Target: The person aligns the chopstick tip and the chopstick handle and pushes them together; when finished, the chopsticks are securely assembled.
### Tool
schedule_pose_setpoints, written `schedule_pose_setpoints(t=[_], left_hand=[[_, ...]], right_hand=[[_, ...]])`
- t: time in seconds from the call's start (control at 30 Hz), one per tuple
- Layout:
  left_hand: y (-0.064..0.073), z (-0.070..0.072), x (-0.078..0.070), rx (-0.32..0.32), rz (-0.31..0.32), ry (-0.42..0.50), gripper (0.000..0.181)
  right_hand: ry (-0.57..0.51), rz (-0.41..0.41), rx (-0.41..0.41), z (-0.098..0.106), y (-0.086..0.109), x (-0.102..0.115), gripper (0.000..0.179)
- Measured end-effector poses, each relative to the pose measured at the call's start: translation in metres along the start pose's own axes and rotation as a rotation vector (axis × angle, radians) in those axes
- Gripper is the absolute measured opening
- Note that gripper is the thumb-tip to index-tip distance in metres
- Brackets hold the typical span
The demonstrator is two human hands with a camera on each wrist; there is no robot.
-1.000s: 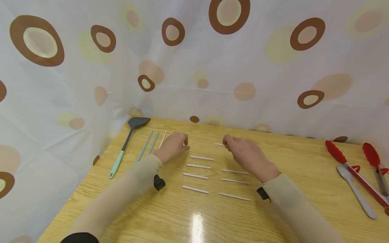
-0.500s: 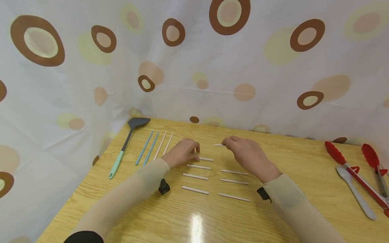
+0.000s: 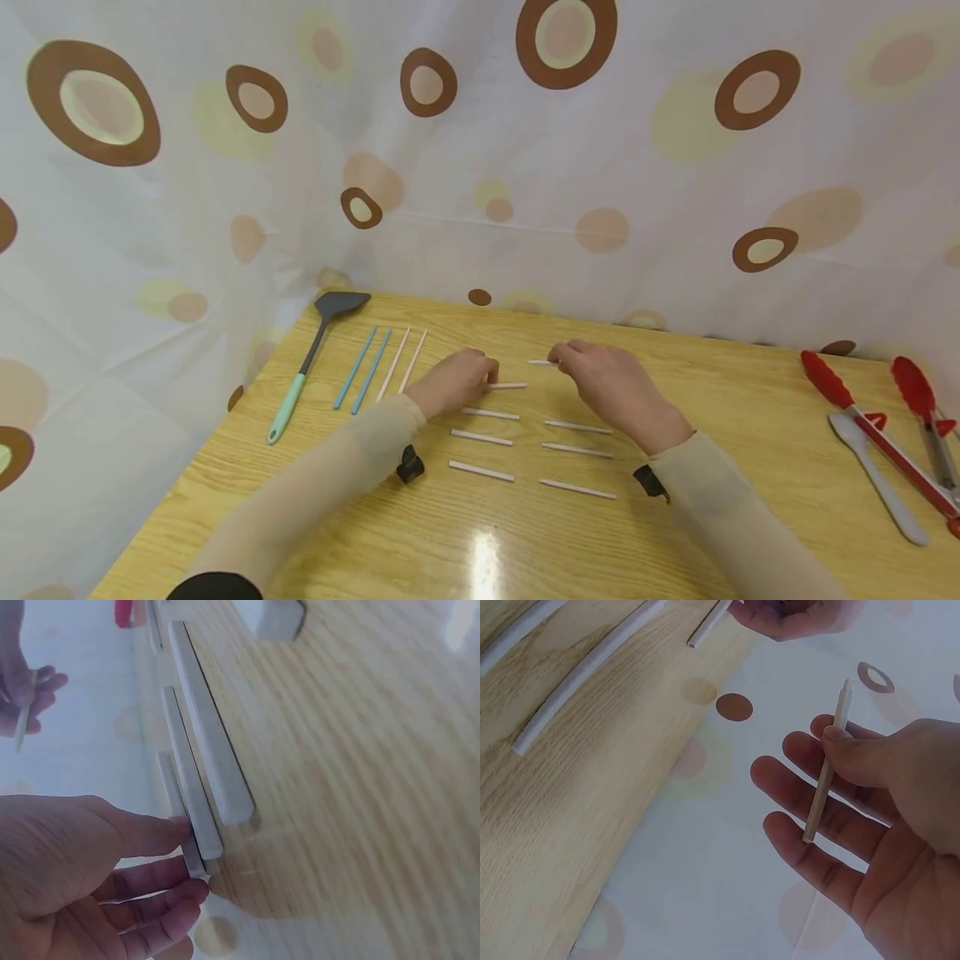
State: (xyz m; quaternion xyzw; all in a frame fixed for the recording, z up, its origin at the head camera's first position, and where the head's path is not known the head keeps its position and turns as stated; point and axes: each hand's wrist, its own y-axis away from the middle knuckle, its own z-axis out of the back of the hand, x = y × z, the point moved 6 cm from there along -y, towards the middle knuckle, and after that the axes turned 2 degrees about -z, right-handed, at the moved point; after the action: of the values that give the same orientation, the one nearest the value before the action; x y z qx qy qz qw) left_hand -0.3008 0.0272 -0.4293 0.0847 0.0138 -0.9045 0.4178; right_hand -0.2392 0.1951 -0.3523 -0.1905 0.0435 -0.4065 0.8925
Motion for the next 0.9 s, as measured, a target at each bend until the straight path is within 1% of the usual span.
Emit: schedule_pose_setpoints(t=[0.13,0.2,0.3,0.37,0.43,0.53,0.63,0.7,0.77,0.9], left_hand=[[0.001,-0.001,-0.005,0.037,0.006,-0.08,0.011],[0.001,0.0,-0.005,0.046,0.015,-0.07,0.012],[0.003,0.004,-0.004,0.046,0.023,-0.01,0.008],[0.004,0.01,-0.003,0.022,0.018,0.027,0.006],[0.007,0.017,-0.002,-0.012,0.005,0.051,0.009],[0.01,0.027,0.0,-0.066,-0.023,0.058,0.02],[0.014,0.035,0.002,-0.096,-0.041,0.068,0.029],[0.016,0.039,0.003,-0.113,-0.048,0.091,0.029],[0.018,0.043,0.003,-0.14,-0.062,0.124,0.026],[0.025,0.053,0.001,-0.216,-0.112,0.201,0.021]], right_hand=[[0.002,-0.007,0.009,0.0,0.0,0.0,0.02],[0.003,-0.004,0.007,0.0,0.0,0.0,0.019],[0.004,0.009,-0.005,0.001,0.001,0.001,0.019],[0.005,0.016,-0.012,0.001,0.001,0.001,0.019],[0.001,0.02,-0.016,0.003,0.001,0.001,0.019],[0.0,0.024,-0.023,0.006,0.001,0.001,0.019],[0.003,0.025,-0.027,0.007,0.001,0.001,0.019],[0.004,0.026,-0.029,0.007,0.001,0.001,0.019],[0.001,0.027,-0.034,0.007,0.001,0.001,0.018],[0.0,0.024,-0.057,0.009,0.0,0.001,0.018]])
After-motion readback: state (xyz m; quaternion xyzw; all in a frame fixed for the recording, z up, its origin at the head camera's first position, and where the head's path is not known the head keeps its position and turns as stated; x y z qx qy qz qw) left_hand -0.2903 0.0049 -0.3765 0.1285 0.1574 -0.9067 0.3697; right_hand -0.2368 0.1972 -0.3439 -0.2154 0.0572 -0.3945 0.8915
